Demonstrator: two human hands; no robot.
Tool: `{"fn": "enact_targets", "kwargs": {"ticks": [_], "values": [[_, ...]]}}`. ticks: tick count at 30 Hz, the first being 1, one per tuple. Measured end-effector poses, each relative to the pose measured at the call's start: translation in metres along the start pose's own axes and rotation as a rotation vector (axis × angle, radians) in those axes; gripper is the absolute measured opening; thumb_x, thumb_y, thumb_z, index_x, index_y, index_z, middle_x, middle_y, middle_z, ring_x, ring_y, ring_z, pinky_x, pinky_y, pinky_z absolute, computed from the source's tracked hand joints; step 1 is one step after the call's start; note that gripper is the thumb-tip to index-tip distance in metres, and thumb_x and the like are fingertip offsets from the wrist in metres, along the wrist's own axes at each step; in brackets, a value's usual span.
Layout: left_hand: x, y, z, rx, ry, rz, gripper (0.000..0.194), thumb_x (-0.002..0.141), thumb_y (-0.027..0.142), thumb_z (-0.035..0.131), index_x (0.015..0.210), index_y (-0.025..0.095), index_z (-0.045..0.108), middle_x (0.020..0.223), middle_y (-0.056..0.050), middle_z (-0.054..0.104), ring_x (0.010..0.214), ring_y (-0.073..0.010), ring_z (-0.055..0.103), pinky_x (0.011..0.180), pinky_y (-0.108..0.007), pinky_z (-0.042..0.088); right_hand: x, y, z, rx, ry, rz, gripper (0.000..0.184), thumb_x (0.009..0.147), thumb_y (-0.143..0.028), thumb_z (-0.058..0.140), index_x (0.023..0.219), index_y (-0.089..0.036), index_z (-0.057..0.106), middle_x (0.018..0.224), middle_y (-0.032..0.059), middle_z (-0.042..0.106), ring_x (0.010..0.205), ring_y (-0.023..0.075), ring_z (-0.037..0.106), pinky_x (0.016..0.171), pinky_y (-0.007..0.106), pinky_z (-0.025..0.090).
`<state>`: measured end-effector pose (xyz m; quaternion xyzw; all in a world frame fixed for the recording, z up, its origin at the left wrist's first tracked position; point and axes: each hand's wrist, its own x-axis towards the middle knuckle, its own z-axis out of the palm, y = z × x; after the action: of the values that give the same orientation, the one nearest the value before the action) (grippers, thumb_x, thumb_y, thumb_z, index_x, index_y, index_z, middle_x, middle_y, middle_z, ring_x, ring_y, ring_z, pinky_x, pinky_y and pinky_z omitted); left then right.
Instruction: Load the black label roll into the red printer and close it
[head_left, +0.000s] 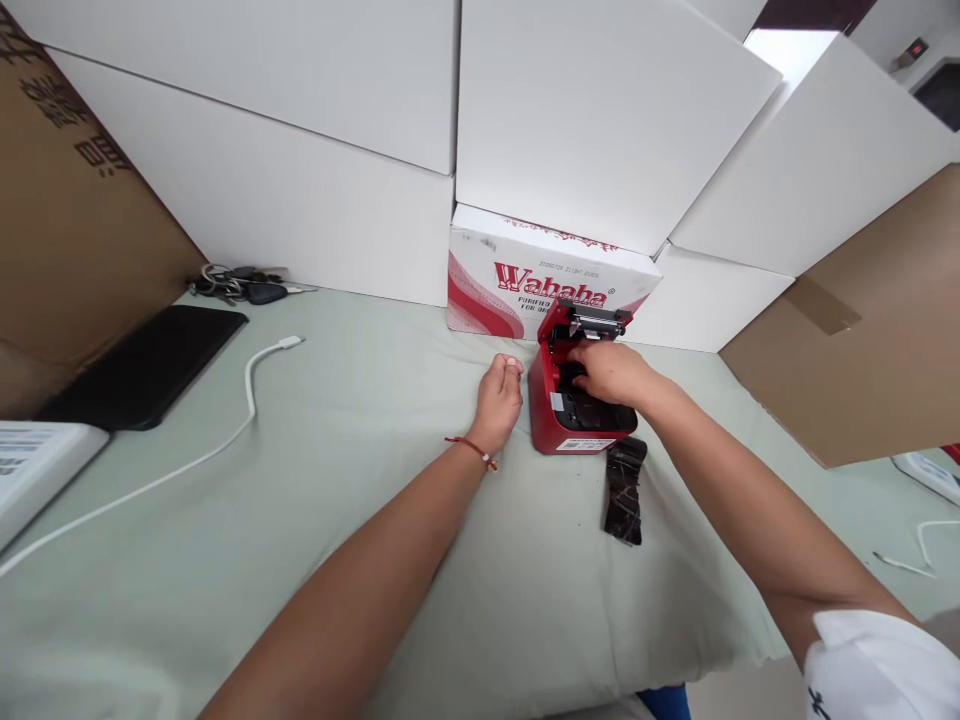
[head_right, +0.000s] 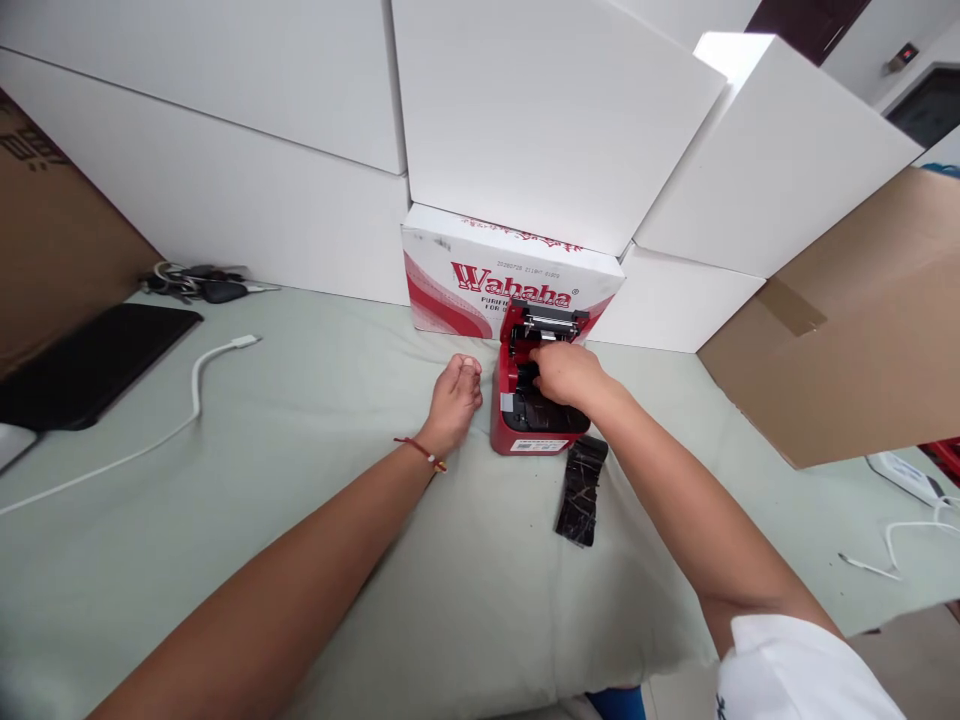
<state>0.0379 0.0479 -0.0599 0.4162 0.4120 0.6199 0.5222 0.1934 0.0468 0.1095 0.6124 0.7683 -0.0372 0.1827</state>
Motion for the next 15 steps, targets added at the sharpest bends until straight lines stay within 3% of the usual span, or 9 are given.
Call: {"fn": "enact_targets", "kwargs": {"ticks": [4,8,11,15], "values": [[-0.004,0.007,0.001,0.018,-0.026,0.01,0.059,0.101,0.065,0.069,0.07,0.024,0.041,0.062,0.005,0.037,0.058,-0.0121,0.035,0.053,-0.026,0.032,0.01,-0.014,-0.002,-0.034,-0.041,0.077,0.034,0.098,-0.021,0.076,0.131,-0.017,0.082,0.136,0.0205,0.082,0.126,0.039,0.077,0.093,0.04,0.06],[-0.005,0.015,0.004,0.053,-0.036,-0.004,0.06,0.096,0.047,0.075,0.064,0.025,0.03,0.06,0.007,0.026,0.056,-0.0105,0.026,0.053,-0.027,0.024,0.001,-0.016,-0.006,-0.01,-0.044,0.104,0.031,0.099,-0.025,0.076,0.129,-0.019,0.082,0.137,0.0181,0.082,0.125,0.0356,0.077,0.093,0.036,0.059],[-0.006,0.019,0.005,0.077,-0.045,-0.016,0.054,0.084,0.024,0.074,0.061,0.024,0.025,0.059,0.007,0.021,0.058,-0.0093,0.02,0.055,-0.026,0.017,-0.027,-0.004,-0.015,0.055,-0.009,0.071,0.032,0.102,-0.029,0.072,0.133,-0.022,0.08,0.136,0.0133,0.082,0.123,0.0318,0.077,0.098,0.035,0.059],[-0.007,0.023,0.004,0.094,-0.076,-0.025,0.043,0.07,0.012,0.064,0.057,0.023,0.025,0.059,0.007,0.021,0.059,-0.0086,0.019,0.057,-0.027,0.012,-0.09,0.042,-0.029,0.43,0.156,0.012,0.046,0.104,-0.046,0.068,0.146,-0.029,0.075,0.146,0.0073,0.079,0.115,0.0292,0.08,0.1,0.04,0.063]]}}
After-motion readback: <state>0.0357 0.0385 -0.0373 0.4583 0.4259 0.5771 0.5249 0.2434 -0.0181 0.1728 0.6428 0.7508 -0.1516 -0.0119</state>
